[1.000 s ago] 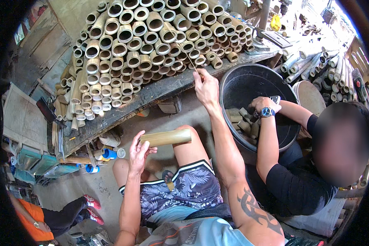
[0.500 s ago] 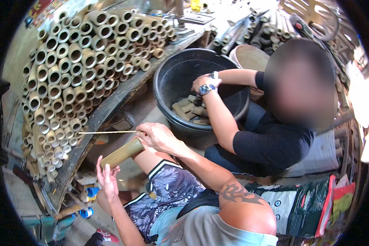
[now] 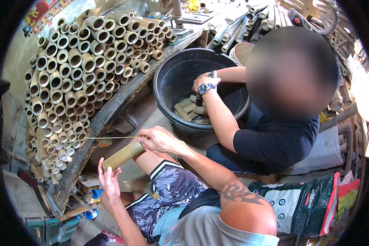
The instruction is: The person sits on the floor and uses a small knife to scrape and shape a short bamboo tube. They rotate the piece repeatedly, scrape along its length, and occasionally pause to inspect the surface. A second person nearby handles bamboo pieces and places them into a bucket.
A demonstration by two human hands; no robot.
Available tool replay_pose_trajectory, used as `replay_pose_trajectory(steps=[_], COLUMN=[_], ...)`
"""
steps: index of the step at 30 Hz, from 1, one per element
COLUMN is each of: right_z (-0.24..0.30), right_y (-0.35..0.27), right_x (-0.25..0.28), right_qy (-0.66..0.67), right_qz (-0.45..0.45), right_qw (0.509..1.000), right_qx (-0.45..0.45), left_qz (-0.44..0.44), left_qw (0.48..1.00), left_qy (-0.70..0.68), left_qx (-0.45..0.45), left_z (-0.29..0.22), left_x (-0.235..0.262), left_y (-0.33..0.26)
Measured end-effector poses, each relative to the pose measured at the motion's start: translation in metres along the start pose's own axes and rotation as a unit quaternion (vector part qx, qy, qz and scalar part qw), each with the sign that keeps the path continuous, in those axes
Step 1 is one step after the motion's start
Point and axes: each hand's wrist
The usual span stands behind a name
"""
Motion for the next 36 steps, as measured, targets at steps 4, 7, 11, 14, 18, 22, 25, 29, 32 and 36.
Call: replay_pose_trajectory(steps=[4, 7, 11, 14, 18, 22, 25, 29, 32, 36], right_z=[0.0, 0.004, 0.008, 0.004, -0.004, -0.009, -0.006, 0.006, 0.023, 0.039], right_y=[0.001, 0.002, 0.004, 0.009, 0.013, 0.023, 0.046, 0.079, 0.095, 0.117], right_x=[0.004, 0.017, 0.037, 0.036, 0.024, 0.014, 0.011, 0.014, 0.018, 0.027], right_qy=[-0.012, -0.052, -0.063, -0.067, -0.021, 0.001, 0.038, 0.091, 0.158, 0.155], right_qz=[-0.01, 0.007, 0.034, -0.012, -0.083, -0.139, -0.175, -0.251, -0.304, -0.375], right_qw=[0.999, 0.998, 0.992, 0.988, 0.99, 0.986, 0.976, 0.964, 0.938, 0.909], right_qx=[0.029, -0.039, -0.102, -0.138, -0.11, -0.093, -0.127, -0.012, 0.061, 0.091], left_qz=[-0.012, -0.001, 0.012, 0.016, 0.011, 0.018, 0.022, 0.02, 0.018, 0.024], left_qw=[1.0, 1.0, 1.0, 1.0, 1.0, 1.0, 1.0, 1.0, 1.0, 1.0], left_qy=[0.005, 0.012, 0.003, -0.001, 0.001, 0.002, -0.009, 0.008, 0.017, 0.011], left_qx=[-0.009, -0.016, -0.012, -0.007, 0.008, 0.007, 0.002, 0.001, -0.007, -0.006], left_z=[0.001, 0.005, 0.006, 0.005, 0.004, 0.005, 0.005, 0.004, 0.004, 0.007], left_x=[-0.002, 0.003, 0.008, 0.007, 0.005, 0.006, 0.005, 0.004, 0.005, 0.006], left_y=[0.0, 0.001, 0.0, 0.001, 0.002, 0.002, 0.002, 0.001, 0.001, -0.002])
Point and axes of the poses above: each hand's wrist, its own y-axis towards the middle knuckle, its own x-axis out of the back of the hand, z = x × y, and after that the axes turned 3 degrees about -x, right-handed
